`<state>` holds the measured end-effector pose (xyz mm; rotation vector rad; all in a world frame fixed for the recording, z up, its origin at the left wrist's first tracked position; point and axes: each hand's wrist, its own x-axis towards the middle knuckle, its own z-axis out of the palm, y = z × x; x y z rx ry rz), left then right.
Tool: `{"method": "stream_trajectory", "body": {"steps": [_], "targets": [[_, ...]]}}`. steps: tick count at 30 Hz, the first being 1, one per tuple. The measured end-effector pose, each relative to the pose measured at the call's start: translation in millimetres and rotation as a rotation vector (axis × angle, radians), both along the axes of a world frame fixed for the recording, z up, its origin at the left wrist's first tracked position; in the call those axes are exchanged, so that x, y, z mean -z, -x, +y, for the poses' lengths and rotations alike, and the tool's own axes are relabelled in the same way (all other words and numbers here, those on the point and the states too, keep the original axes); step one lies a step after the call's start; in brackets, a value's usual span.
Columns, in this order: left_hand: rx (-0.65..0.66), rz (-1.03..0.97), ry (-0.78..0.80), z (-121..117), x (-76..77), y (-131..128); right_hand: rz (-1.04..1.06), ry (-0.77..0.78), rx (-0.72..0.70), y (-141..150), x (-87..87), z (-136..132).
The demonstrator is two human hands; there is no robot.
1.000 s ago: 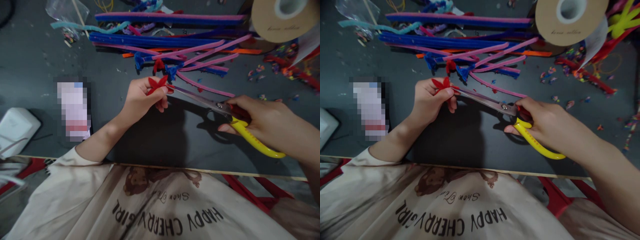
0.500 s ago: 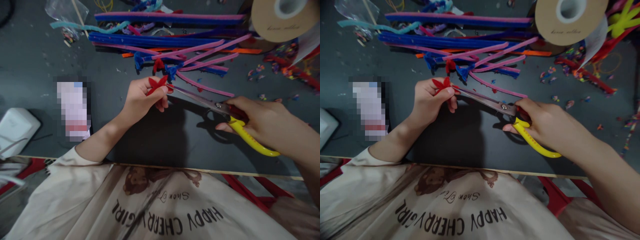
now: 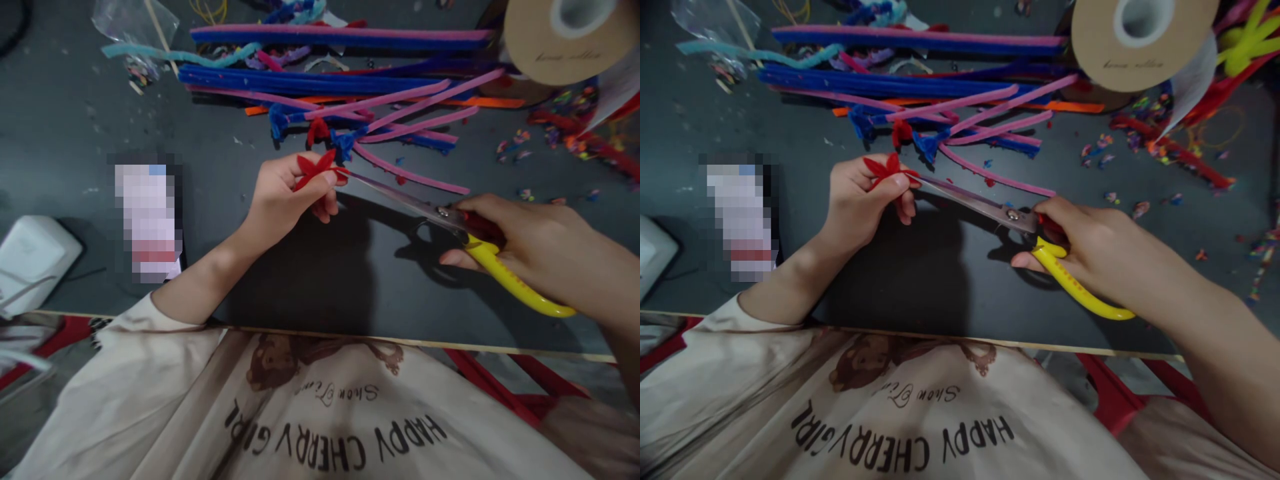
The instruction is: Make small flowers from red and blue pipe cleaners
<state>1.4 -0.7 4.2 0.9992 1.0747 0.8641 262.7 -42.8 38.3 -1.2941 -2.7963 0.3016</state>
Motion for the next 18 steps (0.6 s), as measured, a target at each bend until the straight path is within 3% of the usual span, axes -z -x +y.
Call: {"method": "stream_trajectory", "body": {"steps": [10,18], "targets": [[-0.012,0.001,0.007,-0.6,-0.3,-0.6,0.001,0.043,0.037,-6.4,4.5,-1.0],[0.016,0.043,-0.008,-1.4,-2.1,0.7,-0.039,0.132,0.096,-7.1,-1.6,-0.4]]}}
